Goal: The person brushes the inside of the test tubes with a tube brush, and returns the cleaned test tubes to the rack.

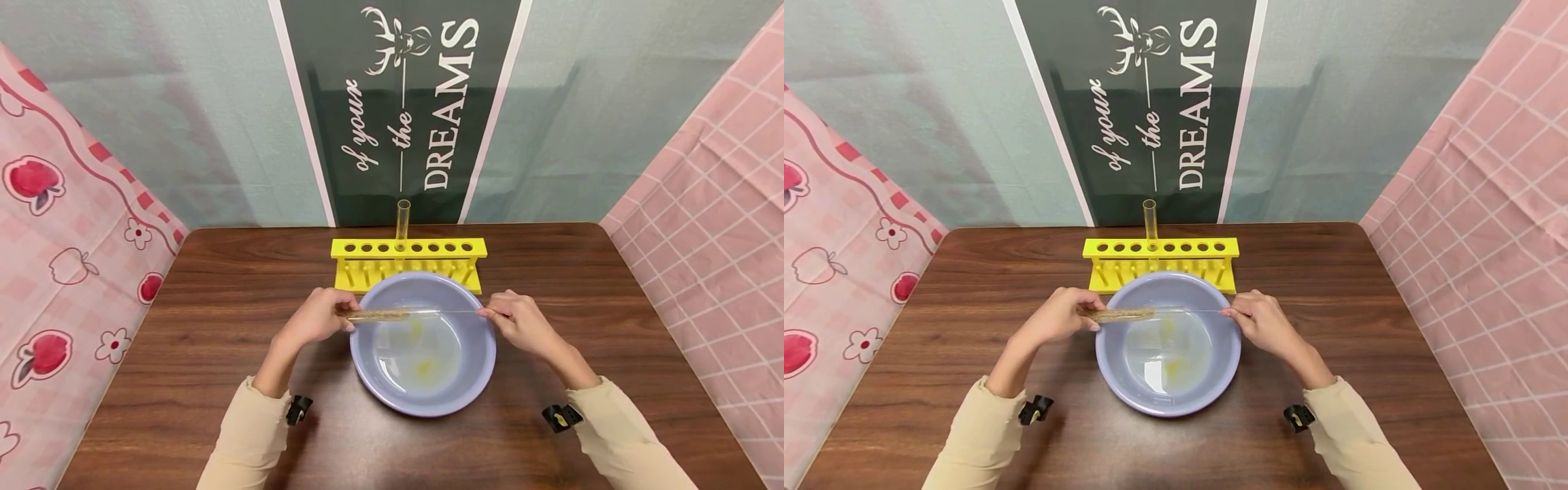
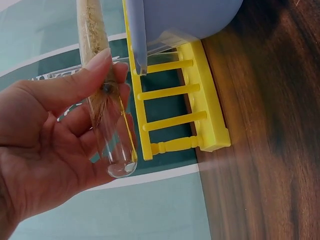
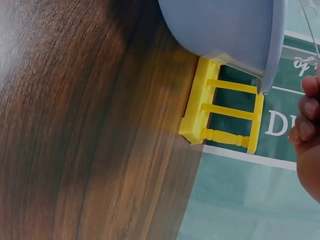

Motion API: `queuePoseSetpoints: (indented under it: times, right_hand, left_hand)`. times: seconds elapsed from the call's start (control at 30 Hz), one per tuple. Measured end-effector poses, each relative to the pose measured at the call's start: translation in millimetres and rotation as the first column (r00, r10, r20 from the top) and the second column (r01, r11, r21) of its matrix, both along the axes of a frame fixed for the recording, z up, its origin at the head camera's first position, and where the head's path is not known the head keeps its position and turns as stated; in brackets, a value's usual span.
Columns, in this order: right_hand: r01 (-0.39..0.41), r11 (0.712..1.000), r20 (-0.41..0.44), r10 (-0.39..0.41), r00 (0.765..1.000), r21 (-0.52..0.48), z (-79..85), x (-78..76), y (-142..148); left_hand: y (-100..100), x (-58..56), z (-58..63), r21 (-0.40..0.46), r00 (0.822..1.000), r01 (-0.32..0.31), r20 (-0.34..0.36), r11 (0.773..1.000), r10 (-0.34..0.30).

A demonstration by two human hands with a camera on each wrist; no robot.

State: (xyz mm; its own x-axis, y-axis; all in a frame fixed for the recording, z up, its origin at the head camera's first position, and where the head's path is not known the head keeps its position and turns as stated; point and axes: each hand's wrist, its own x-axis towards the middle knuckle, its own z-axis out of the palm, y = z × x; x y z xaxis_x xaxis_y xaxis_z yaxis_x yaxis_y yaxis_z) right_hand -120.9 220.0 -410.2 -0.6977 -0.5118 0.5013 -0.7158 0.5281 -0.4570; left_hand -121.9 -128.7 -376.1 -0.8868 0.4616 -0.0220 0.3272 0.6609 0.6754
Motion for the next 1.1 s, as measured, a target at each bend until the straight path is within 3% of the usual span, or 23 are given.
queuePoseSetpoints:
  times: [0.1,0.17,0.3,0.43,0.57,0.7,0.9,0.97,1.0,1.03,1.07,1.1]
  right_hand:
    - [0.011,1.0,0.195,-0.009,0.981,-0.005,5.1,2.1,1]
    - [0.033,0.999,0.36,-0.027,0.932,-0.01,9.8,2.7,2]
    - [0.08,0.997,0.614,-0.061,0.787,-0.003,20.4,0.9,4]
    - [0.116,0.991,0.783,-0.024,0.621,-0.062,27.4,-2.8,6]
    - [0.161,0.978,0.882,0.042,0.469,-0.132,28.3,-5.8,10]
    - [0.173,0.969,0.919,0.099,0.382,-0.177,25.8,-7.9,14]
    - [0.194,0.933,0.94,0.259,0.221,-0.303,24.4,-9.8,18]
    - [0.192,0.923,0.936,0.298,0.188,-0.332,24.2,-10.4,19]
    - [0.187,0.924,0.935,0.3,0.19,-0.334,24.4,-10.7,20]
    - [0.178,0.931,0.937,0.282,0.207,-0.32,24.7,-10.6,20]
    - [0.16,0.941,0.936,0.258,0.239,-0.3,24.9,-10.6,20]
    - [0.138,0.953,0.932,0.221,0.287,-0.269,24.9,-10.5,20]
  left_hand:
    - [0,0.0,-0.6,-0.003,1.0,0.001,0.014,1.0,-0.001]
    - [0,0.0,-1.3,-0.005,1.0,0.003,0.008,1.0,-0.003]
    - [0,0.1,-1.9,-0.005,1.0,0.002,-0.015,1.0,-0.002]
    - [1,0.4,-1.6,-0.013,0.999,-0.003,-0.038,1.0,0.002]
    - [2,1.1,-1.1,-0.033,0.998,-0.003,-0.066,0.999,0.001]
    - [1,1.9,-1.6,-0.046,0.996,-0.004,-0.086,0.999,0.0]
    - [-2,4.0,-5.4,-0.055,0.995,-0.022,-0.096,0.998,0.017]
    - [-3,4.6,-6.1,-0.053,0.995,-0.028,-0.098,0.998,0.022]
    - [-3,4.8,-6.1,-0.054,0.995,-0.029,-0.1,0.998,0.024]
    - [-3,5.0,-6.1,-0.054,0.995,-0.03,-0.098,0.998,0.025]
    - [-3,5.2,-5.9,-0.055,0.995,-0.032,-0.095,0.998,0.027]
    - [-3,5.3,-5.5,-0.057,0.995,-0.033,-0.095,0.998,0.027]
